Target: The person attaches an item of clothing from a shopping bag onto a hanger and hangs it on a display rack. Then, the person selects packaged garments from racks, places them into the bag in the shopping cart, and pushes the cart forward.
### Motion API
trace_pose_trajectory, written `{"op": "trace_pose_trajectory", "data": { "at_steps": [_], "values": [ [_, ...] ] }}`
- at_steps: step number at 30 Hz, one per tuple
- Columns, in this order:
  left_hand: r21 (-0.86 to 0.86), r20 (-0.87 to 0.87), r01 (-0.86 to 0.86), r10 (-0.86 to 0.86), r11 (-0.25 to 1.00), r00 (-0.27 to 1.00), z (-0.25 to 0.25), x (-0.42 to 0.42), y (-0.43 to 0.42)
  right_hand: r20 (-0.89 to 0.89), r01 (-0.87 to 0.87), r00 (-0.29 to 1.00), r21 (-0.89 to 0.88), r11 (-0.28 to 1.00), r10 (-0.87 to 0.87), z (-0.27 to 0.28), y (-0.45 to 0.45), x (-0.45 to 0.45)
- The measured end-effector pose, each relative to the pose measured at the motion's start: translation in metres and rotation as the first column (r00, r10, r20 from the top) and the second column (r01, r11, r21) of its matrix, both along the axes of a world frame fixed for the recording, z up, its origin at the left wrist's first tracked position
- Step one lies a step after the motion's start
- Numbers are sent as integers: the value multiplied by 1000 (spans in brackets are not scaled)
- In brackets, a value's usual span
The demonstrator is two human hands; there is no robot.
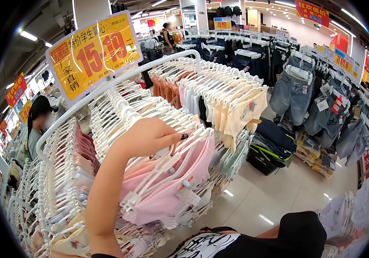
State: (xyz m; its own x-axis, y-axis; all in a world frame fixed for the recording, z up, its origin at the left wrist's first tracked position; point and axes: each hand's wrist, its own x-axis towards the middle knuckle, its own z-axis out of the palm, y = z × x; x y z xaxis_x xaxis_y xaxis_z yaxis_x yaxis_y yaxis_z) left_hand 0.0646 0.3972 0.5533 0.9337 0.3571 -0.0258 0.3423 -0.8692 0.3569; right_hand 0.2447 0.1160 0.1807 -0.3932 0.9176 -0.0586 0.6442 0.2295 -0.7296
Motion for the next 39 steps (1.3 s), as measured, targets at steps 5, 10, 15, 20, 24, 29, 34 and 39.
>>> {"op": "trace_pose_trajectory", "data": {
  "at_steps": [5,10,15,20,24,29,34,39],
  "values": [
    [148,87,68,-81,987,993,-7,-1,3,-22,-32,999,13,999,32,-2,6,10],
    [230,158,94,-133,969,978,-15,-2,5,-54,-102,993,37,994,104,-9,18,18],
    [239,119,47,-77,970,990,-12,-4,-1,-96,-192,975,82,978,200,-17,34,14],
    [265,112,13,-44,964,993,-14,-6,-2,-100,-273,954,104,956,283,-20,47,9],
    [293,238,51,-124,955,963,-21,-5,3,-94,-314,941,115,942,325,-19,57,10],
    [244,165,6,-48,970,985,-16,-5,0,-83,-333,935,123,935,344,-25,65,11],
    [279,222,12,-77,960,972,-20,-9,4,-54,-350,933,107,931,356,-24,78,8],
    [310,292,31,-126,950,948,-28,-9,3,-17,-339,939,105,935,342,-22,92,2]
  ]
}}
